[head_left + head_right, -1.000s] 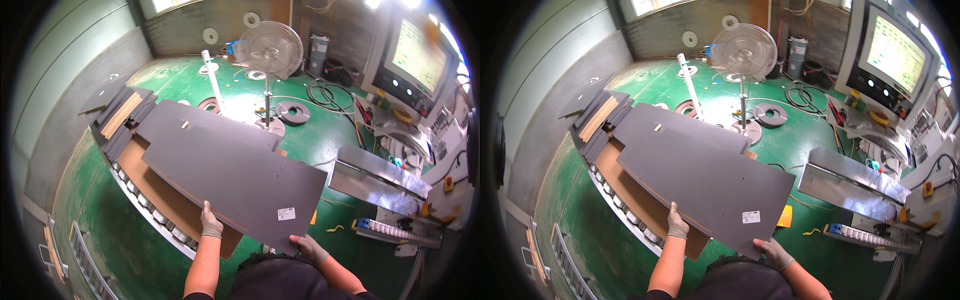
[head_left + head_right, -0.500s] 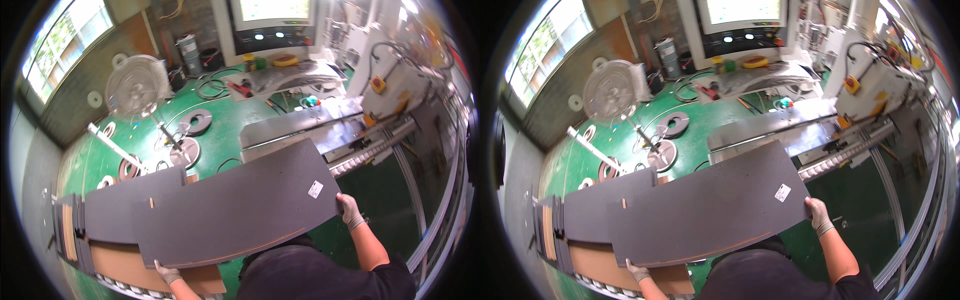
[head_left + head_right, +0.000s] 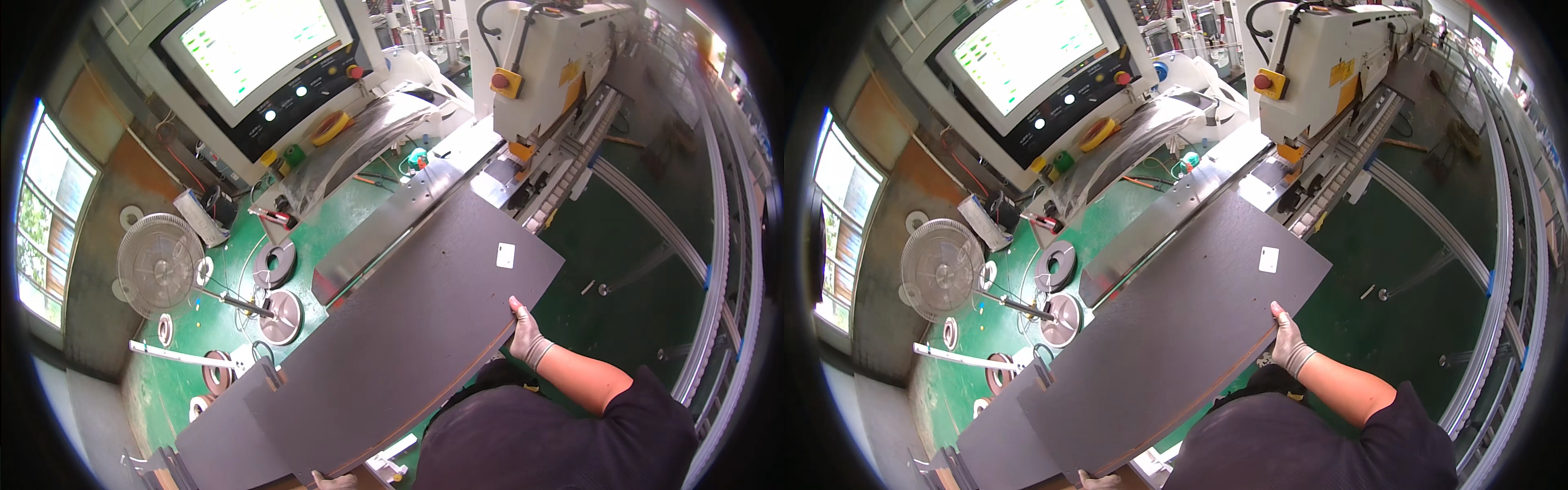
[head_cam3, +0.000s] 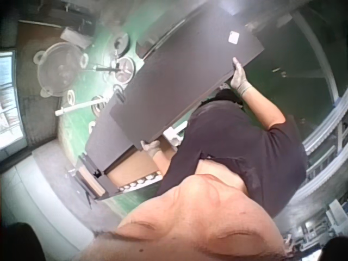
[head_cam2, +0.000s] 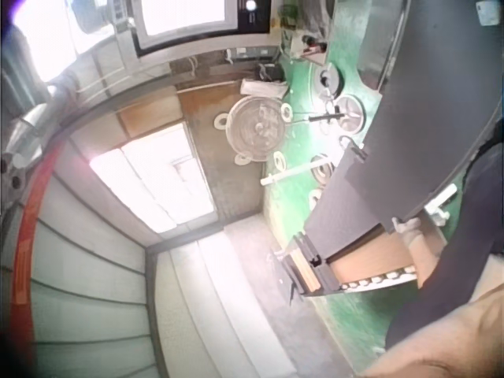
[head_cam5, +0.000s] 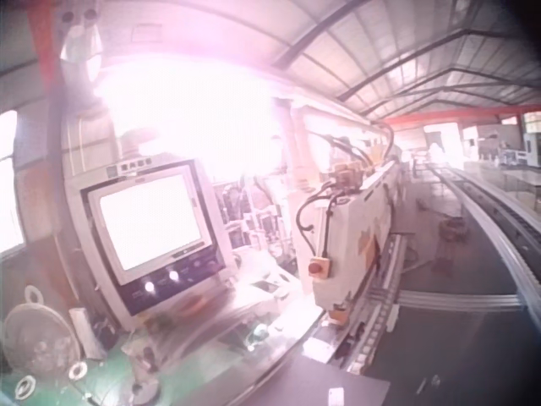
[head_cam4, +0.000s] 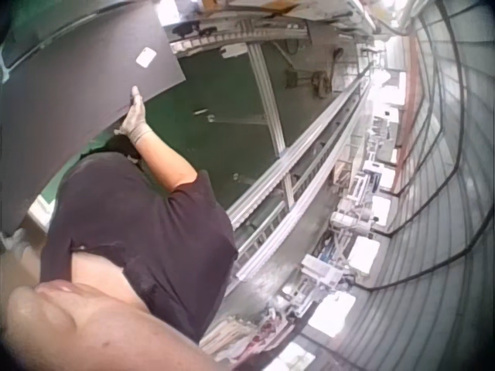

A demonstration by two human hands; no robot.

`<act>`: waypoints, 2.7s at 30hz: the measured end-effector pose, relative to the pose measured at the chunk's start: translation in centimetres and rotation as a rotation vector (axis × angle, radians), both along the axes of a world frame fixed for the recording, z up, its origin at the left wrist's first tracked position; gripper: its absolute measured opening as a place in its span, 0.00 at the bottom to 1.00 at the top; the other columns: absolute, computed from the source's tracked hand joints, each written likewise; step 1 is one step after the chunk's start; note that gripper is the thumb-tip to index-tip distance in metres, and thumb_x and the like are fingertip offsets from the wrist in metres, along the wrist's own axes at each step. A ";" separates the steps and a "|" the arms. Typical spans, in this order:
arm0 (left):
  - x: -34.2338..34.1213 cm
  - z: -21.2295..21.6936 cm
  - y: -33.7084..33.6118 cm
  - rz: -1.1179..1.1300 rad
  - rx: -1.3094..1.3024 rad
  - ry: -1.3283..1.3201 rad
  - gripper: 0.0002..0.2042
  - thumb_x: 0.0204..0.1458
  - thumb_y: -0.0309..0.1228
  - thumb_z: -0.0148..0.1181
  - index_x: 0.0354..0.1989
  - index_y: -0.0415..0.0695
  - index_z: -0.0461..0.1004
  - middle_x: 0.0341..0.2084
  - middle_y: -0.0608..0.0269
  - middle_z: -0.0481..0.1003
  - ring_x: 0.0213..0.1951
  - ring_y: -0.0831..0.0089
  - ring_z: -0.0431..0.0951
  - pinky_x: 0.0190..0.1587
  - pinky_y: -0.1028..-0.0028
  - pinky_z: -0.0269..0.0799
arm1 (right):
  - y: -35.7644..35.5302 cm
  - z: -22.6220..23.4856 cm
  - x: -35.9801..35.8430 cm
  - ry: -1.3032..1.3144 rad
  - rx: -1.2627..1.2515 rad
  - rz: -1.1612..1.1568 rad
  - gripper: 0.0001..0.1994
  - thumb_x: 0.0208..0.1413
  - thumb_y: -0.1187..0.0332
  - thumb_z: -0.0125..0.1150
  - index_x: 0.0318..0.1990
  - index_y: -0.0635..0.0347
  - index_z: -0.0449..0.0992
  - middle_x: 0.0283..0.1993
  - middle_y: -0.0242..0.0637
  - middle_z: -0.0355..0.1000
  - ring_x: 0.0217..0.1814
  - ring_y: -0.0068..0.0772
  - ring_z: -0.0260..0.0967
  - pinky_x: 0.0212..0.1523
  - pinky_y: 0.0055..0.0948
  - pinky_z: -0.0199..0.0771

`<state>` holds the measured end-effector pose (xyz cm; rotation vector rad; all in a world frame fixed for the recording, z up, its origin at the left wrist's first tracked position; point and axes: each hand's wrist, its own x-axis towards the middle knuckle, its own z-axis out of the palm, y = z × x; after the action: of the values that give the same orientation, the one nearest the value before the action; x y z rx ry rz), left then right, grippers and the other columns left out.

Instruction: The person picks up dark gray boards from a stack and feeds them one at a time into an industrial edge-banding or surfacing machine.

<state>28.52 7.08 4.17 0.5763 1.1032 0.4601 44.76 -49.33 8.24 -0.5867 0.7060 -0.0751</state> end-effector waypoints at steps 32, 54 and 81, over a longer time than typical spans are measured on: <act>8.3 6.9 -28.4 -1.147 -0.215 0.126 0.33 0.66 0.51 0.49 0.66 0.34 0.56 0.61 0.26 0.63 0.64 0.34 0.64 0.67 0.43 0.61 | -32.9 -3.9 13.1 -0.078 0.004 -0.228 0.20 0.62 0.55 0.55 0.55 0.57 0.74 0.58 0.39 0.75 0.59 0.45 0.71 0.65 0.47 0.67; 32.6 3.9 -40.6 -1.365 1.914 0.169 0.37 0.61 0.47 0.50 0.72 0.35 0.52 0.73 0.36 0.47 0.74 0.45 0.46 0.74 0.51 0.39 | -16.4 -3.7 8.7 0.034 0.228 -0.180 0.26 0.57 0.45 0.63 0.55 0.52 0.72 0.60 0.35 0.71 0.62 0.38 0.66 0.67 0.44 0.63; 36.8 4.7 -43.1 -1.418 2.287 0.186 0.35 0.57 0.54 0.52 0.67 0.41 0.64 0.68 0.51 0.63 0.69 0.50 0.60 0.70 0.52 0.50 | -28.8 -4.0 11.1 0.016 -0.053 -0.314 0.21 0.67 0.54 0.49 0.58 0.58 0.71 0.59 0.40 0.73 0.59 0.44 0.71 0.61 0.44 0.72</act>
<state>65.30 -35.98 8.90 3.0488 -0.4565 0.1500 55.91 -78.08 4.20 -0.5236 0.8091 -0.3817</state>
